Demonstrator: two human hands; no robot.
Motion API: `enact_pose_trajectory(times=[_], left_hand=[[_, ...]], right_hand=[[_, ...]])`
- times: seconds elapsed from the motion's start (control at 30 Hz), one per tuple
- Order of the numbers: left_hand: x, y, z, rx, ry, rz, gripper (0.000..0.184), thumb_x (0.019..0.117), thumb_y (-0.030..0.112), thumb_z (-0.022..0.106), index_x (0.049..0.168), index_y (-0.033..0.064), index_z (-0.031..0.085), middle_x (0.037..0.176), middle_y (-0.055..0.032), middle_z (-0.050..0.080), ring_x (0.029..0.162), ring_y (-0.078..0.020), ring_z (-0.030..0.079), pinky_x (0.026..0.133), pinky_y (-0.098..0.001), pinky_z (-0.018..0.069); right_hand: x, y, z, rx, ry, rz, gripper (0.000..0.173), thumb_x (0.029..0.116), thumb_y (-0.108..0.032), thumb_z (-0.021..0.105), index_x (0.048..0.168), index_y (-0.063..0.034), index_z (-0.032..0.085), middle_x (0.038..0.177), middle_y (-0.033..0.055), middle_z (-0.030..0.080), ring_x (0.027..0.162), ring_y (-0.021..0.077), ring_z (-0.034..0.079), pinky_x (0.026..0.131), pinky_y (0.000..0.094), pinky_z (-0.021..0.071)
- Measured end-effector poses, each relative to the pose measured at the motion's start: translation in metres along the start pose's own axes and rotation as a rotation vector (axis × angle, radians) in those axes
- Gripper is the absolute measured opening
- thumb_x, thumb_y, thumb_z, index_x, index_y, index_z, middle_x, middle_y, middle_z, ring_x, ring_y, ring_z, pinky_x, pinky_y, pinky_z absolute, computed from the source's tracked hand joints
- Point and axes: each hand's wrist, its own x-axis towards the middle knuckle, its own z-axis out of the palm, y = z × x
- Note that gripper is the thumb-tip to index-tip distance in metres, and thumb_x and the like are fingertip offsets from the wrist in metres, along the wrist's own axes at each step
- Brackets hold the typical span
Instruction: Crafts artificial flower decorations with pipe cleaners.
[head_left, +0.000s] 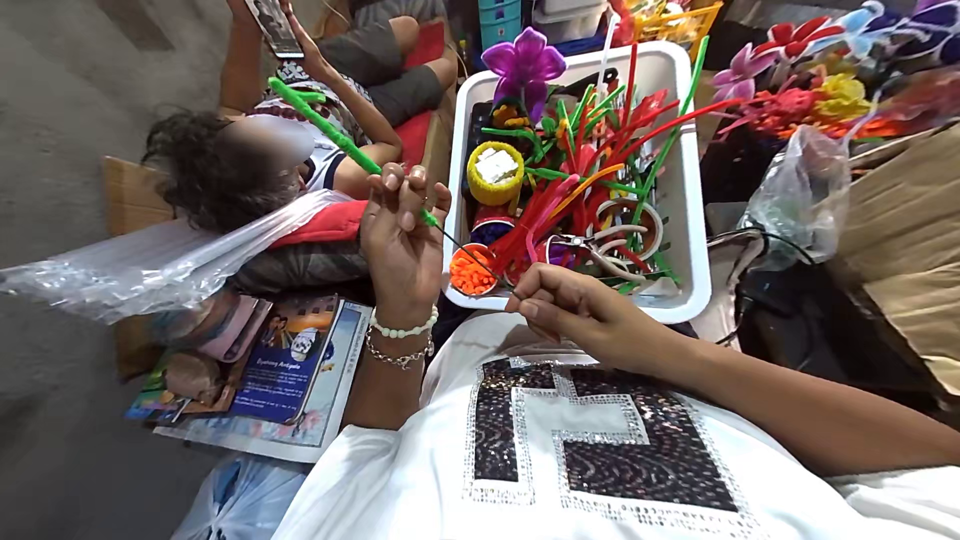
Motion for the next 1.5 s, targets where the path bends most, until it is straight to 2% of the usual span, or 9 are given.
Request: enact_pose_trajectory(times=[0.33, 0.47, 0.53, 0.63, 0.73, 0.83, 1.23, 1.4, 1.5], left_hand=[[0.005, 0.004, 0.001, 0.074, -0.02, -0.042, 0.026, 0.1089, 0.015, 0.043, 0.105, 0.0256, 0.067, 0.092, 0.0085, 0.068, 0.092, -0.0066, 0.068, 0.091, -0.0301, 0.0574], [0.004, -0.011, -0.002, 0.062, -0.102, -0.088, 0.025, 0.1119, 0.031, 0.038, 0.108, 0.0283, 0.063, 0.081, 0.0125, 0.062, 0.084, -0.0022, 0.065, 0.089, -0.0266, 0.056], [0.003, -0.016, -0.002, -0.006, -0.133, -0.121, 0.024, 0.1114, 0.032, 0.04, 0.107, 0.0278, 0.063, 0.079, 0.012, 0.06, 0.079, -0.0017, 0.063, 0.084, -0.0236, 0.0561], [0.005, -0.016, -0.002, -0.135, -0.149, -0.117, 0.025, 0.112, 0.032, 0.037, 0.113, 0.0249, 0.06, 0.072, 0.0114, 0.051, 0.064, 0.0014, 0.053, 0.065, -0.0144, 0.049], [0.005, -0.012, -0.002, -0.198, -0.088, -0.041, 0.031, 0.1131, 0.03, 0.031, 0.097, 0.0203, 0.057, 0.063, 0.0118, 0.042, 0.051, 0.0029, 0.039, 0.05, -0.0106, 0.0353], [0.005, -0.006, -0.003, -0.252, -0.026, -0.005, 0.038, 0.1127, 0.024, 0.03, 0.083, 0.018, 0.053, 0.06, 0.0102, 0.041, 0.048, 0.002, 0.037, 0.048, -0.01, 0.0337], [0.012, 0.015, -0.019, -0.291, -0.016, 0.001, 0.036, 0.1113, 0.021, 0.023, 0.084, 0.0156, 0.046, 0.057, 0.0078, 0.034, 0.041, 0.0013, 0.029, 0.041, -0.0096, 0.0257], [0.025, 0.021, -0.013, -0.382, 0.119, 0.087, 0.042, 0.1106, 0.019, 0.02, 0.081, 0.0134, 0.049, 0.056, 0.0073, 0.043, 0.044, -0.0008, 0.04, 0.044, -0.0135, 0.0362], [0.022, 0.034, -0.036, -0.32, 0.048, 0.084, 0.037, 0.1105, 0.024, 0.017, 0.086, 0.0161, 0.043, 0.058, 0.0074, 0.035, 0.042, 0.001, 0.03, 0.042, -0.0098, 0.0283]], right_hand=[[-0.001, 0.002, 0.003, -0.153, -0.012, -0.008, 0.021, 0.1094, -0.018, 0.046, 0.108, -0.0029, 0.061, 0.076, -0.0054, 0.059, 0.066, -0.0028, 0.056, 0.062, 0.0138, 0.0492], [0.009, -0.004, -0.004, -0.198, -0.047, 0.033, 0.026, 0.1115, -0.02, 0.039, 0.106, -0.0046, 0.06, 0.086, -0.0017, 0.068, 0.08, 0.0027, 0.066, 0.077, 0.0214, 0.0566], [0.015, -0.005, -0.005, -0.109, -0.005, 0.047, 0.023, 0.1113, -0.017, 0.038, 0.107, -0.0047, 0.057, 0.081, -0.0024, 0.066, 0.071, 0.0022, 0.063, 0.069, 0.0194, 0.0546], [0.022, -0.003, -0.007, 0.034, 0.022, 0.099, 0.025, 0.1096, -0.012, 0.038, 0.115, -0.004, 0.062, 0.071, -0.0031, 0.056, 0.059, 0.0001, 0.049, 0.055, 0.0147, 0.0407], [0.026, 0.0, 0.001, -0.008, 0.06, 0.069, 0.025, 0.1089, -0.014, 0.042, 0.105, -0.0056, 0.064, 0.067, -0.0064, 0.05, 0.056, -0.0017, 0.044, 0.052, 0.0137, 0.0369], [0.027, 0.004, 0.01, -0.186, 0.089, -0.074, 0.028, 0.1096, -0.016, 0.042, 0.105, -0.0042, 0.066, 0.068, -0.0066, 0.046, 0.056, -0.0023, 0.04, 0.052, 0.0145, 0.0353], [0.026, 0.006, 0.017, -0.184, 0.033, -0.104, 0.028, 0.1104, -0.015, 0.039, 0.103, -0.0029, 0.063, 0.069, -0.0065, 0.046, 0.057, -0.0038, 0.04, 0.054, 0.0117, 0.0347], [0.022, 0.009, 0.018, -0.158, 0.028, -0.109, 0.028, 0.1105, -0.016, 0.04, 0.103, -0.0021, 0.063, 0.071, -0.0061, 0.048, 0.059, -0.0036, 0.041, 0.056, 0.0123, 0.0361], [0.015, 0.01, 0.018, -0.167, -0.001, -0.105, 0.028, 0.1108, -0.016, 0.039, 0.106, -0.0022, 0.063, 0.071, -0.0067, 0.048, 0.059, -0.0047, 0.041, 0.055, 0.0114, 0.0361]])
